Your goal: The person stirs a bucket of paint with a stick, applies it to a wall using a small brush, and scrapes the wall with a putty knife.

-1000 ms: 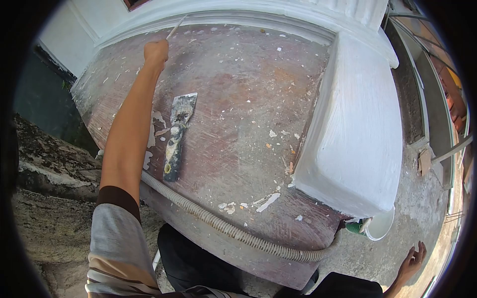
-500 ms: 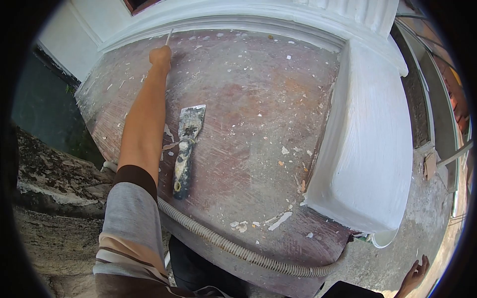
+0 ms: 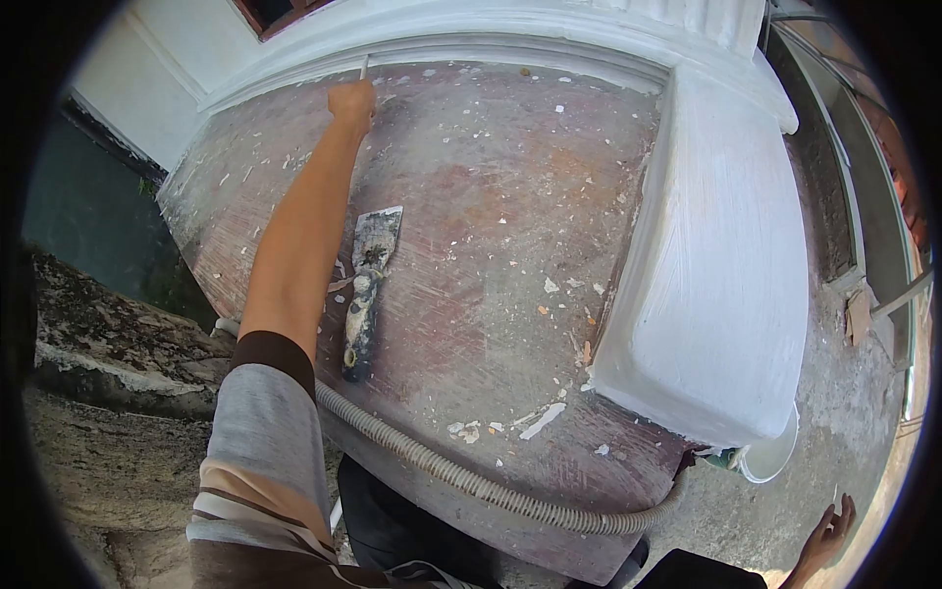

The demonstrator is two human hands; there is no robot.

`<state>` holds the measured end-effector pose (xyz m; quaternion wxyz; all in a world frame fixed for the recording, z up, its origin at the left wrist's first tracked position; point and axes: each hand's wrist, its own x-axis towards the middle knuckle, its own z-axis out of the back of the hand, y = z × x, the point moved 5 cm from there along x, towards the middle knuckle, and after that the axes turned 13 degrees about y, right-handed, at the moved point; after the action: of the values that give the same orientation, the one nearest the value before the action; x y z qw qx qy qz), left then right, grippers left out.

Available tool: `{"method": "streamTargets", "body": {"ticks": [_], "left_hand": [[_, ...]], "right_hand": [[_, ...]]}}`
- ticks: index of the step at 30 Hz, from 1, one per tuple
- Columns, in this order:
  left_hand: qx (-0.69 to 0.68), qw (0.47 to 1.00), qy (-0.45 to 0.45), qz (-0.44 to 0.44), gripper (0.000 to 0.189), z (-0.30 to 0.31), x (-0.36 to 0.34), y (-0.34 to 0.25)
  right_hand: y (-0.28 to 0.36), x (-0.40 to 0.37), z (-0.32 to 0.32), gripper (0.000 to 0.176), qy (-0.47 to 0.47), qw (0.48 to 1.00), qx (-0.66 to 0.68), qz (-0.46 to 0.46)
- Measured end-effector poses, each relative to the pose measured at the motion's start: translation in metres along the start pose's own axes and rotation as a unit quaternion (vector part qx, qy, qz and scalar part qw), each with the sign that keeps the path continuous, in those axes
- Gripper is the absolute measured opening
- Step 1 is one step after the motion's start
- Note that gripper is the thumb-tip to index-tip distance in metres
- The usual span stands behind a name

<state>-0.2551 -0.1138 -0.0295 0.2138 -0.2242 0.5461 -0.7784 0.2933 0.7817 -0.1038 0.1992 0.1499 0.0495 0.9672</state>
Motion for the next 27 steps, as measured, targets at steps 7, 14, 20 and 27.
{"method": "streamTargets", "body": {"ticks": [7, 14, 20, 27], "left_hand": [[-0.021, 1.000, 0.023, -0.002, 0.025, -0.019, -0.039, -0.013], [-0.135, 0.989, 0.064, 0.014, 0.016, -0.060, -0.116, -0.037], [-0.182, 0.973, 0.137, 0.042, 0.013, -0.093, -0.188, -0.064], [-0.128, 0.961, 0.241, 0.041, 0.014, -0.113, -0.256, -0.086]], "right_hand": [[0.021, 0.002, -0.006, 0.030, -0.020, 0.998, 0.045, 0.027], [0.025, -0.002, -0.008, 0.029, -0.039, 0.996, 0.086, 0.002], [0.014, -0.007, -0.010, 0.029, -0.053, 0.992, 0.109, 0.025], [0.010, -0.014, -0.005, 0.029, -0.042, 0.990, 0.134, -0.016]]}}
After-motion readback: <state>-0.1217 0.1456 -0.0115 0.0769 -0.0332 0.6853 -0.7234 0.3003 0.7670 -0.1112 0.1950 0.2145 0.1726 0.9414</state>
